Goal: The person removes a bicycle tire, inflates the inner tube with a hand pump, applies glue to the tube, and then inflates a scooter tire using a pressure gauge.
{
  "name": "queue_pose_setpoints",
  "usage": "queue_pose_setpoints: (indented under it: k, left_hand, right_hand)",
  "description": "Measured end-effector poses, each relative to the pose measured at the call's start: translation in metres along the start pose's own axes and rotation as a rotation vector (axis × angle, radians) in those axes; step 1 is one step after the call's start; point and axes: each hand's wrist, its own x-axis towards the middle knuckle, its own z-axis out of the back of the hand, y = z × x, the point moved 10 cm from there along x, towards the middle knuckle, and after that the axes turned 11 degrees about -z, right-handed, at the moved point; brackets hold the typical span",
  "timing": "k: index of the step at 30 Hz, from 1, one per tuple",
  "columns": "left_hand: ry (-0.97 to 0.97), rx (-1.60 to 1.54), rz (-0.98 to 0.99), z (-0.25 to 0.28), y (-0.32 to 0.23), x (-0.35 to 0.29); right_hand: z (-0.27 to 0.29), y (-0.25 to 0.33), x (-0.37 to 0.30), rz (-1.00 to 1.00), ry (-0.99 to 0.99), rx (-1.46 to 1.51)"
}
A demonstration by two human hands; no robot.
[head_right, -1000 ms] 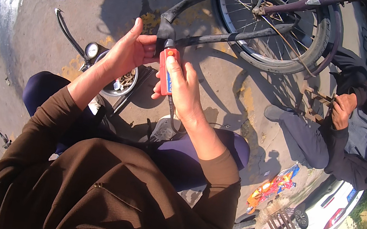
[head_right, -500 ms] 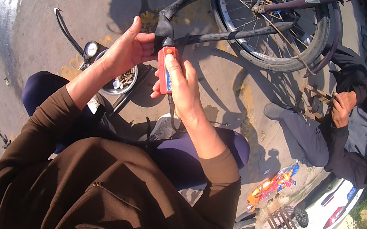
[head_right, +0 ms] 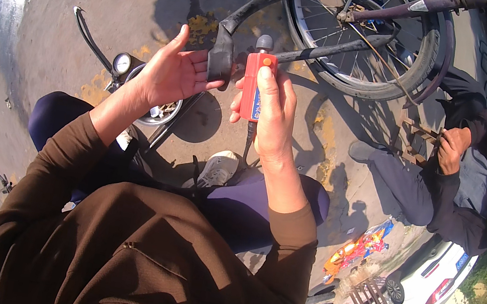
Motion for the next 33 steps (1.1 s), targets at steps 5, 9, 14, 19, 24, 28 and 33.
queue_pose_setpoints:
  k: [5,9,14,19,24,28,33]
  left_hand:
    - [0.023,-0.217,0.079,-0.010,0.011,0.000]
    - [0.082,-0.254,0.115,-0.017,0.013,-0.002]
    - [0.144,-0.262,0.126,-0.018,0.013,-0.001]
    - [0.096,-0.184,0.077,-0.020,0.007,-0.002]
    - [0.065,-0.068,0.001,-0.029,0.002,-0.003]
    - [0.073,-0.092,0.002,-0.029,0.002,-0.003]
    - [0.088,-0.159,0.015,-0.030,0.003,-0.003]
  right_hand:
    - [0.009,-0.010,0.001,-0.052,-0.012,0.013]
    - [0.001,-0.014,-0.002,-0.074,0.023,-0.004]
    - [-0.001,-0.015,-0.004,-0.088,0.045,-0.011]
    - [-0.011,-0.035,-0.011,-0.181,0.098,-0.079]
    - [-0.015,-0.049,-0.013,-0.225,0.115,-0.129]
    - [-0.014,-0.049,-0.012,-0.219,0.082,-0.140]
    - [-0.018,-0.048,-0.015,-0.195,0.079,-0.159]
